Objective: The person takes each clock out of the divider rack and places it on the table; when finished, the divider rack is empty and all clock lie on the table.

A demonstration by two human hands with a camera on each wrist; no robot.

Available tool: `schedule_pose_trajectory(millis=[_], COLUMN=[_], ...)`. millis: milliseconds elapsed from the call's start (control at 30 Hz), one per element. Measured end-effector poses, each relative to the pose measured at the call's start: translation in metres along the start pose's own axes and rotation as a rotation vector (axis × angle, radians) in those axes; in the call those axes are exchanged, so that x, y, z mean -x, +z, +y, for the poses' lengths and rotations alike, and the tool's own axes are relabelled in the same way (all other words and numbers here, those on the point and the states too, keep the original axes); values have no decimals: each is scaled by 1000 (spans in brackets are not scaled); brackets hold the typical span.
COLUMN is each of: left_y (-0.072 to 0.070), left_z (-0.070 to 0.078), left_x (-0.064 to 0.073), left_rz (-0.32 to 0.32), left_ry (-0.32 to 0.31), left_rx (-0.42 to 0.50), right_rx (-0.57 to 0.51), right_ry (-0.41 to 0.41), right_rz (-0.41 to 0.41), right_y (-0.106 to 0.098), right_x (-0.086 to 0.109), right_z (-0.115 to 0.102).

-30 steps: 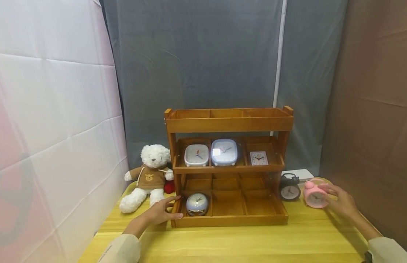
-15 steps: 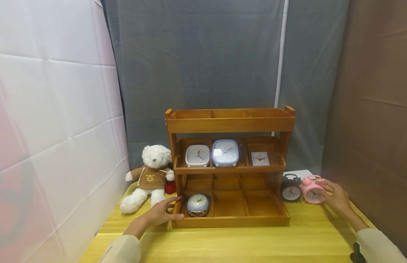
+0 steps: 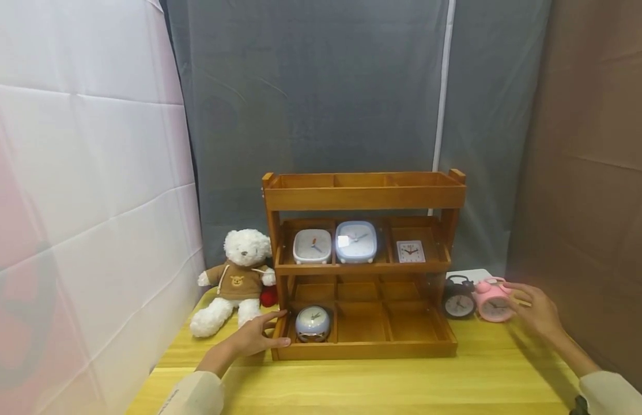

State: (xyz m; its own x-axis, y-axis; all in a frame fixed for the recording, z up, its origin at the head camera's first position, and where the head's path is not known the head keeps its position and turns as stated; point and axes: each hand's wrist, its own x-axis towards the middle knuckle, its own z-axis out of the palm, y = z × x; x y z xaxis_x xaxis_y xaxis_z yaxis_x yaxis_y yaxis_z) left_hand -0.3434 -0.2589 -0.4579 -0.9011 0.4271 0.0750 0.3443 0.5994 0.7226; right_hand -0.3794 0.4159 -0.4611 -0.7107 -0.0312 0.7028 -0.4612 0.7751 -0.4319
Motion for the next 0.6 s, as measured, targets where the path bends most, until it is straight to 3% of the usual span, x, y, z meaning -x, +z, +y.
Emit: schedule_pose_trajectory(millis=[100, 233, 467, 600], left_y=[0, 0, -1, -2], left_z=[0, -2, -2, 0], left_x=[2, 4, 2, -1], left_rz=[-10, -24, -43, -42], left_ry=[9, -10, -31, -18], left_rx=[2, -29, -103, -129], right_rx=[-2, -118, -248, -326], right_ry=[-24, -53, -208, -233], right_rz=[-19, -64, -86, -132], right_y=[-4, -1, 17, 29], right_x=[1, 4, 6, 6], right_z=[-12, -27, -56, -77])
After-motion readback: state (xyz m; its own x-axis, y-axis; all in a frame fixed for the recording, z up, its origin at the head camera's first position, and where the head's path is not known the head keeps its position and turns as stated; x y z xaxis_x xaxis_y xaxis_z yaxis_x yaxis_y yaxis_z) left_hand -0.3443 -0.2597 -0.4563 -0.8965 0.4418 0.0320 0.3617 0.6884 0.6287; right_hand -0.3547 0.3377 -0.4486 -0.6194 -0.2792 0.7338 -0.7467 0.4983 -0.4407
